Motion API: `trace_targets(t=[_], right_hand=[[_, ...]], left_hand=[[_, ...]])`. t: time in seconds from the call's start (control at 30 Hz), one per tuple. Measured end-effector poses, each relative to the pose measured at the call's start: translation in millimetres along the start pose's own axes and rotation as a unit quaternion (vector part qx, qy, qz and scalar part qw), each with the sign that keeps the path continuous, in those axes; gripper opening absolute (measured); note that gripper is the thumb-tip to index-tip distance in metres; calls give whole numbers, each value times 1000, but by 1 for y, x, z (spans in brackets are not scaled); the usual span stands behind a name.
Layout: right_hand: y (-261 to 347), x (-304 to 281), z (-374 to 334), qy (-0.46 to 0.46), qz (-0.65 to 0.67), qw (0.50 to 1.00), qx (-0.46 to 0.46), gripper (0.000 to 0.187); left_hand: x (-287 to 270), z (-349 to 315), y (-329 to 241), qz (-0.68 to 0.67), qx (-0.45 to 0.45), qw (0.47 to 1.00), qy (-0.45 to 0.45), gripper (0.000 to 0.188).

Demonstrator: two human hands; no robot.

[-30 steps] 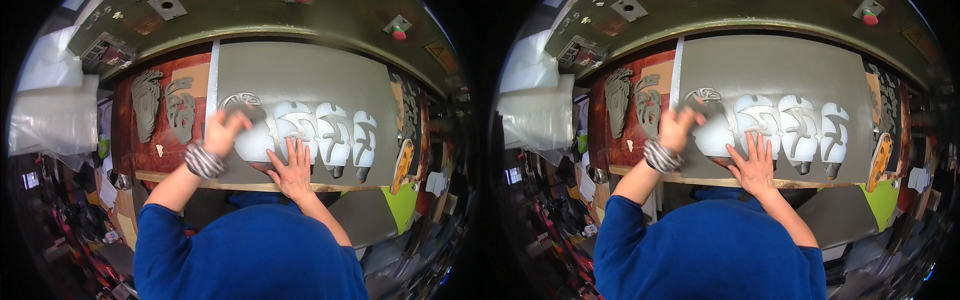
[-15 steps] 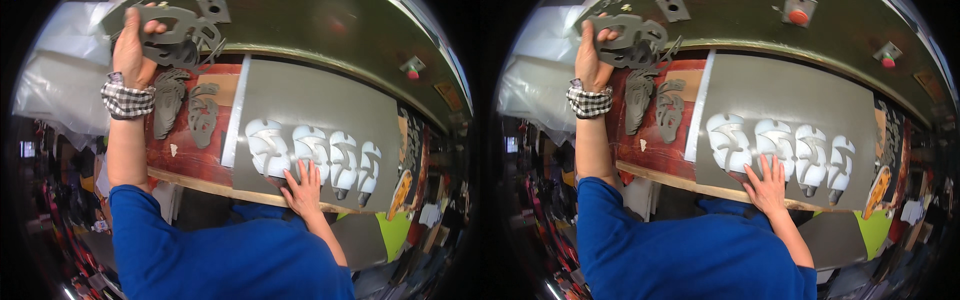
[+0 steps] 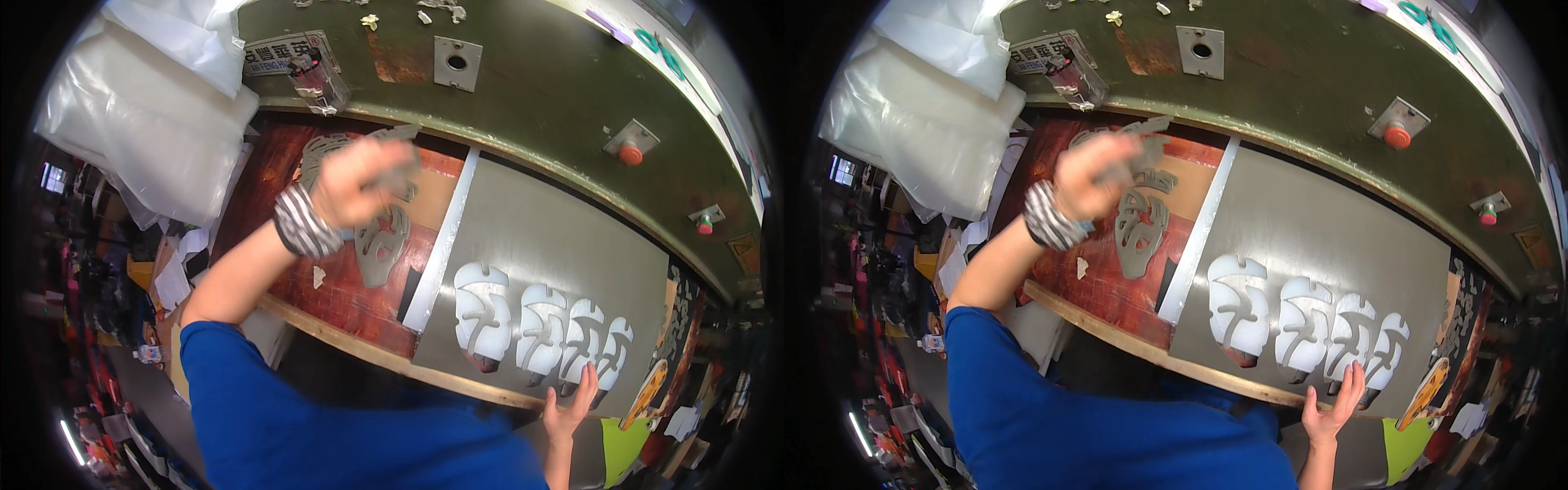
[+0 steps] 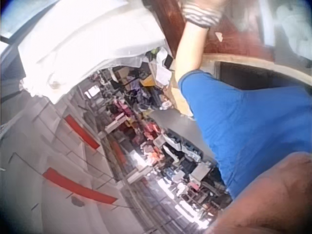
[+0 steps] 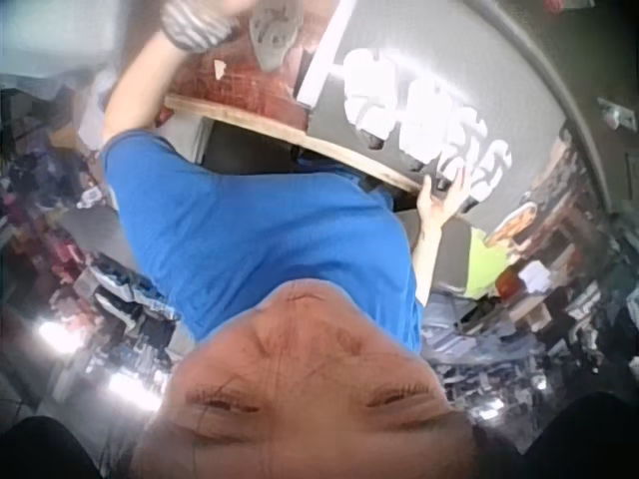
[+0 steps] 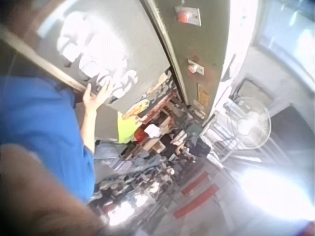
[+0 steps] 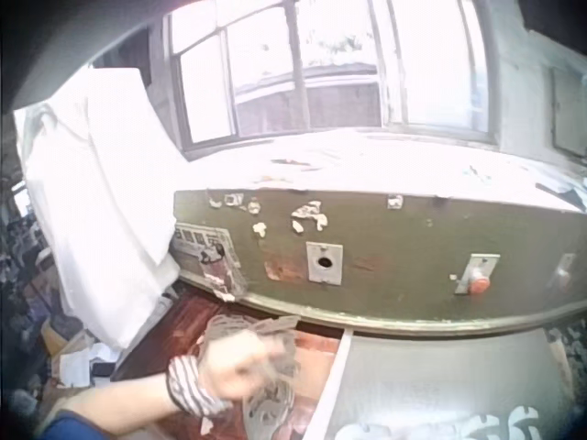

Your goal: The person operates a press machine to cut shapes from a sheet of material. They place the sheet under the press, activate it, remove cut pieces, and repeat the process with new sheets.

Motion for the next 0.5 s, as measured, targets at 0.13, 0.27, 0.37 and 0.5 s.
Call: trace_targets(t=[0.13, 0.27, 0.37, 0.5], right_hand=[[-11, 3, 2, 3, -23, 1000, -4, 68], [-71, -11, -6, -13, -94, 994, 61, 60], [-153, -47, -29, -100, -182, 967, 144, 47], [-269, -87, -94, -177, -182, 905, 343, 38]], left_hand=[[80, -107, -27, 65, 176, 949, 254, 43], [86, -161, -7, 79, 45, 937, 339, 44], [72, -160, -28, 117, -28, 949, 291, 52], [92, -150, -98, 47, -115, 971, 204, 28]])
Point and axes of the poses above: each hand's wrist, its own z-axis towards the middle knuckle, its own x-axis out of the palm, y = z × x, the point moved 9 cm from there along z, towards the middle knuckle, and after that the axes turned 1 degree about -z, right-handed, at the moved point
